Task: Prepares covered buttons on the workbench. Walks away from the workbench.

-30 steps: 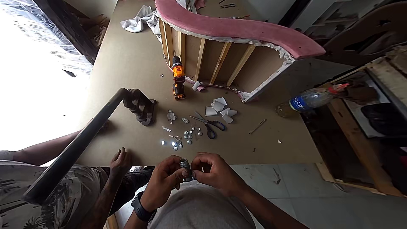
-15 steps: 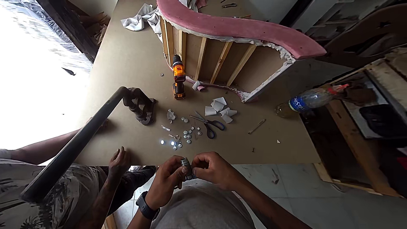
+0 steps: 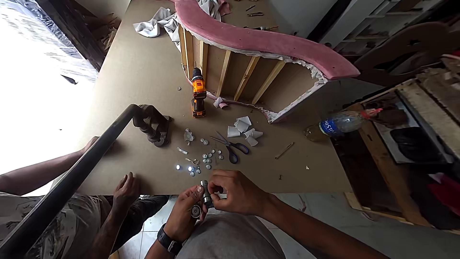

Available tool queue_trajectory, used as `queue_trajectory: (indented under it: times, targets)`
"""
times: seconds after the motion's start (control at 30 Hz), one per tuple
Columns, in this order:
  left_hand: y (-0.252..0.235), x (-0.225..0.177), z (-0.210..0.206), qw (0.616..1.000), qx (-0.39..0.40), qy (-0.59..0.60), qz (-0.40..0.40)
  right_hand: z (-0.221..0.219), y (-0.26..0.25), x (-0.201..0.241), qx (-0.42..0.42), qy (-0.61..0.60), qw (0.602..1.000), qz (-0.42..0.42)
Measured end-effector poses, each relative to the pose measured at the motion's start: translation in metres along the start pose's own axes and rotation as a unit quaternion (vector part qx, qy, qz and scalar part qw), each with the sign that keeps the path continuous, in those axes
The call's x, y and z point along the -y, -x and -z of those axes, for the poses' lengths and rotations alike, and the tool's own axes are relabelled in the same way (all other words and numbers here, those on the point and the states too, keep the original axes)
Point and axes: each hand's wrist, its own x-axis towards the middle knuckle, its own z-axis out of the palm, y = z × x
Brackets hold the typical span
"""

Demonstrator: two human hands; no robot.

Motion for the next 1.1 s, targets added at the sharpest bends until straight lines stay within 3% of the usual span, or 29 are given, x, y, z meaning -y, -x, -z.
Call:
queue_trajectory:
  times: [0.1,0.23,0.43,0.57,0.67,0.8,0.87,0.93,1.0,1.1]
  targets:
    - [-0.008,0.001,-0.002,0.997,-0.007,-0.056,-0.05,0.006,0.0,-0.007,0.026,-0.054,0.995,-0.082]
    - [-0.016,-0.001,-0.009,0.968,-0.015,-0.218,-0.123,0.01,0.002,-0.022,0.073,-0.162,0.959,-0.221]
    - [-0.026,0.001,-0.011,0.911,-0.002,-0.374,-0.173,0.011,0.002,-0.04,0.098,-0.225,0.936,-0.251]
    - [-0.031,0.002,-0.015,0.926,-0.009,-0.344,-0.158,0.015,0.001,-0.043,0.088,-0.22,0.942,-0.238]
    - [-0.034,0.0,-0.018,0.966,0.003,-0.237,-0.099,0.023,0.001,-0.04,0.083,-0.189,0.959,-0.192]
    - [-0.035,-0.004,-0.023,0.998,0.031,-0.05,-0.014,0.03,-0.001,-0.035,0.004,-0.05,0.998,0.033]
    - [-0.035,-0.005,-0.026,0.999,0.046,0.004,-0.002,0.034,-0.007,-0.038,-0.027,0.01,0.986,0.165]
    - [-0.038,-0.005,-0.029,0.998,0.06,0.022,-0.003,0.042,-0.01,-0.042,-0.022,0.008,0.972,0.235]
    - [-0.042,-0.002,-0.031,0.998,0.057,0.025,-0.018,0.046,-0.005,-0.045,-0.046,-0.042,0.976,0.21]
    - [-0.049,0.0,-0.031,0.998,0.032,0.009,-0.056,0.035,0.017,-0.053,-0.115,-0.139,0.983,0.02]
